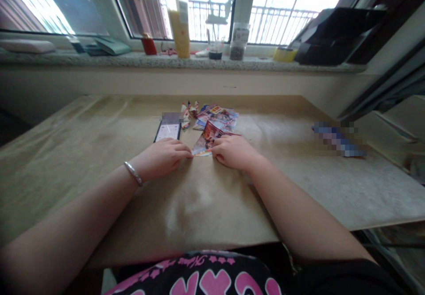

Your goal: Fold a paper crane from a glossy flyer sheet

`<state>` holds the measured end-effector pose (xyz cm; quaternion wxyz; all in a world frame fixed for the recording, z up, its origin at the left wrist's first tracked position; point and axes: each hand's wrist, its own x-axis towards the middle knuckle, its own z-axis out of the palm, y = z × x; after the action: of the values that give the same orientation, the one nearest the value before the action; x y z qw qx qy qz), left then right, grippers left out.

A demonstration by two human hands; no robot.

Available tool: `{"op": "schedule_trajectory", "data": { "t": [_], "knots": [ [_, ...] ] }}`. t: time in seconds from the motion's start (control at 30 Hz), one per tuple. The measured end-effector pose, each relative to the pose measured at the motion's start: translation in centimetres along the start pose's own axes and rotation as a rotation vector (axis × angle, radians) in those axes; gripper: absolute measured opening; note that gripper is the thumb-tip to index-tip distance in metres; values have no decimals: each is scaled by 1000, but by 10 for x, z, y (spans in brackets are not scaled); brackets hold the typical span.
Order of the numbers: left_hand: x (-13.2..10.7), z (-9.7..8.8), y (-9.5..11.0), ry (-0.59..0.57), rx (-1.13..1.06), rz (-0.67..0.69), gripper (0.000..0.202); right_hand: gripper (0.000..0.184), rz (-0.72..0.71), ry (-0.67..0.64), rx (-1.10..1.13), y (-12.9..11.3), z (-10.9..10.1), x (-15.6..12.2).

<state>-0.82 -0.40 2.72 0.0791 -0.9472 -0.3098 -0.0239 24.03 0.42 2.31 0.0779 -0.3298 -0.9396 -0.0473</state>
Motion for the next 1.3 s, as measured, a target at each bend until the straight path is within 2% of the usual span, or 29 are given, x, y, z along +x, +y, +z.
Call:
{"op": "schedule_trajectory", "data": {
  "t": [0.3, 0.43, 0.57, 1.3],
  "knots": [
    [-1, -3, -2, -11, -5, -8, 29, 17, 57, -71, -17, 0, -8, -3],
    [-1, -4, -1, -25, -8, -12, 29, 16, 129, -140, -55, -1, -15, -6],
    [-1, -5, -1, -39, -7, -23, 29, 18, 144, -202, -57, 1, -19, -9],
    [-2, -3, -5, -64, -65, -34, 33, 19, 327, -296, -117, 2, -29, -15]
  ]
}}
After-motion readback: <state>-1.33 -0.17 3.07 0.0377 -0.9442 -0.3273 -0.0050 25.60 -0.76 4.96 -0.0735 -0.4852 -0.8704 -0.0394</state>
